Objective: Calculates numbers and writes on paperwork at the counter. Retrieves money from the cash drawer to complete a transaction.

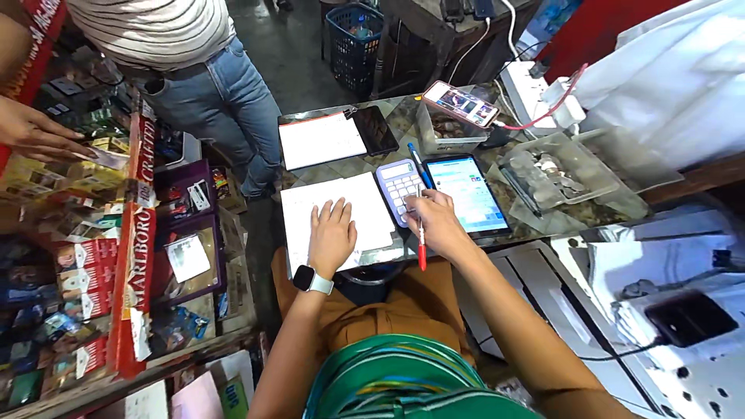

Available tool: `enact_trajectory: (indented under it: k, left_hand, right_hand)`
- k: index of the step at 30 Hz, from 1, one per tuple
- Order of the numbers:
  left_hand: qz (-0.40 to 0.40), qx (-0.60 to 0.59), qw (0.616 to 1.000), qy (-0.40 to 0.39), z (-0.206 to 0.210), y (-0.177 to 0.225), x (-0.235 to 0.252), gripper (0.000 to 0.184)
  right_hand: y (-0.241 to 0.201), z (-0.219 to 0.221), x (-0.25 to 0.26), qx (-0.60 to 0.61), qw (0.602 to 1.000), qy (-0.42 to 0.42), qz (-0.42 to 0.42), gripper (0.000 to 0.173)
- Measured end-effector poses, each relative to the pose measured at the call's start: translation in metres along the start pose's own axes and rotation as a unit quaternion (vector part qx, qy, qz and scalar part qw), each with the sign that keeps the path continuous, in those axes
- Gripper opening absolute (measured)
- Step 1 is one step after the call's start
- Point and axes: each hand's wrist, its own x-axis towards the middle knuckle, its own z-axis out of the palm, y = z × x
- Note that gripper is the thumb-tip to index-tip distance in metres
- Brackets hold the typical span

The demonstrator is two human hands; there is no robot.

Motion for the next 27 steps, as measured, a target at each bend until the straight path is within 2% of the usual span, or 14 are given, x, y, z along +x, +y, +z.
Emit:
enact_trajectory:
  k: [3,6,11,16,24,27]
  left_hand:
    - [0.002,0.000,1.000,0.004,0.000,-0.001,0.001,0.046]
    - [0.004,0.001,1.000,0.009,0.000,0.000,0.000,0.045]
    - [-0.001,0.000,1.000,-0.005,-0.001,0.002,0.002,0.046]
    - [-0.007,-0.002,1.000,-0.016,-0.002,0.003,0.003,0.046]
    - [-0.004,0.000,1.000,-0.008,-0.001,0.001,0.001,0.046]
    - [-0.004,-0.001,1.000,-0.006,-0.002,0.001,0.001,0.046]
  right_hand:
    - [0.003,-0.004,0.001,-0.010,1.000,0.018,0.011,0.024]
    - [0.009,-0.008,-0.002,-0.019,0.999,-0.015,0.027,0.033]
    - [0.016,-0.016,-0.015,0.003,0.998,0.055,0.026,0.034]
    - [0.020,-0.016,-0.023,0.031,0.997,-0.004,0.068,0.041]
    - [-0.001,-0.007,-0.018,-0.011,0.999,0.028,-0.023,0.033]
    - [-0.007,0.001,-0.015,0.002,0.999,-0.040,-0.034,0.038]
